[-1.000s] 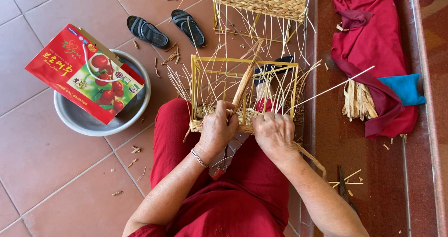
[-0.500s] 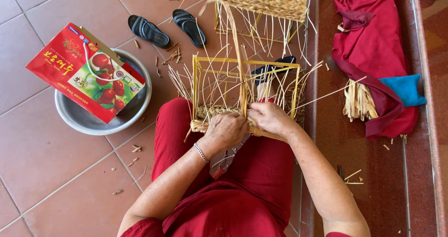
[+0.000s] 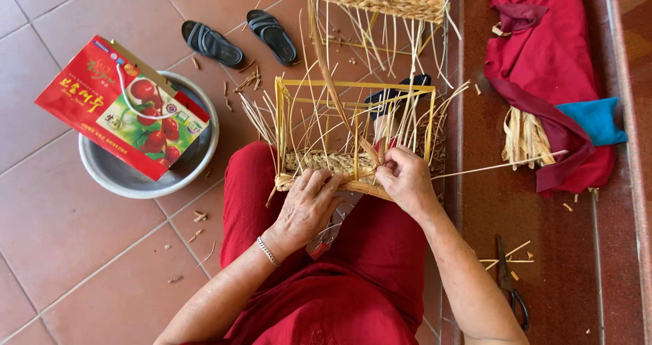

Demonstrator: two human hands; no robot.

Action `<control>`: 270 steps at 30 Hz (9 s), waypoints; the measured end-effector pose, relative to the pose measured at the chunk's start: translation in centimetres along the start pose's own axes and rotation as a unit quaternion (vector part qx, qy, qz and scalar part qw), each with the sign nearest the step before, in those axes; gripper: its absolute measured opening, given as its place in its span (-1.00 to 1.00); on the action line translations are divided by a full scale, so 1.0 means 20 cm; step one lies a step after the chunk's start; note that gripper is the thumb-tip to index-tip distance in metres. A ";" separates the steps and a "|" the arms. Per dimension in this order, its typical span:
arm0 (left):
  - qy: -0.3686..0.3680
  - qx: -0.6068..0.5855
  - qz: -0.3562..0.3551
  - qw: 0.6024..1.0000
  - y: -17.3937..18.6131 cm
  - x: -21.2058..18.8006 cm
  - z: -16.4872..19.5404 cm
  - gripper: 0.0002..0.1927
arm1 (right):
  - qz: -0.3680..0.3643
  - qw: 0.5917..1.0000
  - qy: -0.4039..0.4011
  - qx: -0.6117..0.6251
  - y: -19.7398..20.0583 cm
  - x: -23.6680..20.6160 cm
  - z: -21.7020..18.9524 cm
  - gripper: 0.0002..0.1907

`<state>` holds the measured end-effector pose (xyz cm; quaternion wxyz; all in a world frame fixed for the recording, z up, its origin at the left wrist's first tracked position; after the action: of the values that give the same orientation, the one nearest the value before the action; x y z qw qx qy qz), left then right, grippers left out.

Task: The person sits on the floor and weaves a basket by hand, threading dried plant strips through a rectangular frame. They repeatedly pull and tuck the strips to build up the basket's base and sides.

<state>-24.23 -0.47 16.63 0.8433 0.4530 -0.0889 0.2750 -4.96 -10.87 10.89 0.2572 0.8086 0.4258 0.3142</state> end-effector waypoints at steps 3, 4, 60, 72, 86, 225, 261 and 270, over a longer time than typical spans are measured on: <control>-0.014 0.031 0.007 0.999 -0.04 0.00 0.00 -0.50 | 0.048 0.996 -0.034 0.063 0.04 -0.07 -0.10 -0.92; -0.020 0.044 0.005 0.999 -0.06 0.01 0.00 -0.52 | 0.055 0.995 -0.033 0.078 0.05 -0.07 -0.14 -0.92; 0.186 0.055 0.110 0.975 0.21 -0.13 -0.55 -0.83 | 0.333 0.661 -0.078 0.668 0.41 -0.92 0.20 -0.68; 0.161 0.082 0.118 0.977 0.36 -0.01 -0.23 -0.77 | 0.154 0.899 -0.357 0.199 0.36 -1.15 0.20 -0.38; 0.136 0.238 -0.334 0.902 -0.42 0.27 -0.12 -0.52 | 0.110 0.970 0.135 -0.171 0.19 -0.33 -0.60 -0.75; 0.360 -0.567 -0.068 0.738 -0.12 0.07 -0.45 -0.67 | 0.130 0.931 -0.140 0.310 0.07 -0.18 -0.14 -0.87; 0.096 -0.105 -0.041 0.989 -0.05 0.11 -0.17 -0.92 | 0.145 0.923 -0.175 0.310 0.08 -0.17 -0.08 -0.89; 0.127 -0.163 -0.027 0.978 -0.08 0.19 -0.23 -0.89 | 0.145 0.936 -0.176 0.268 0.05 -0.13 -0.11 -0.87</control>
<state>-20.76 3.97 14.42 0.9174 0.2727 -0.0127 0.2894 -7.22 -13.28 12.41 0.0530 0.9428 0.3205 0.0751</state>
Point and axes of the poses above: each hand's wrist, its own x-axis towards the middle knuckle, its own y-axis out of the back of the hand, z = x × y, the point moved 7 cm from there along x, towards the middle knuckle, and after that the axes turned 8 degrees about y, right-handed, at the moved point
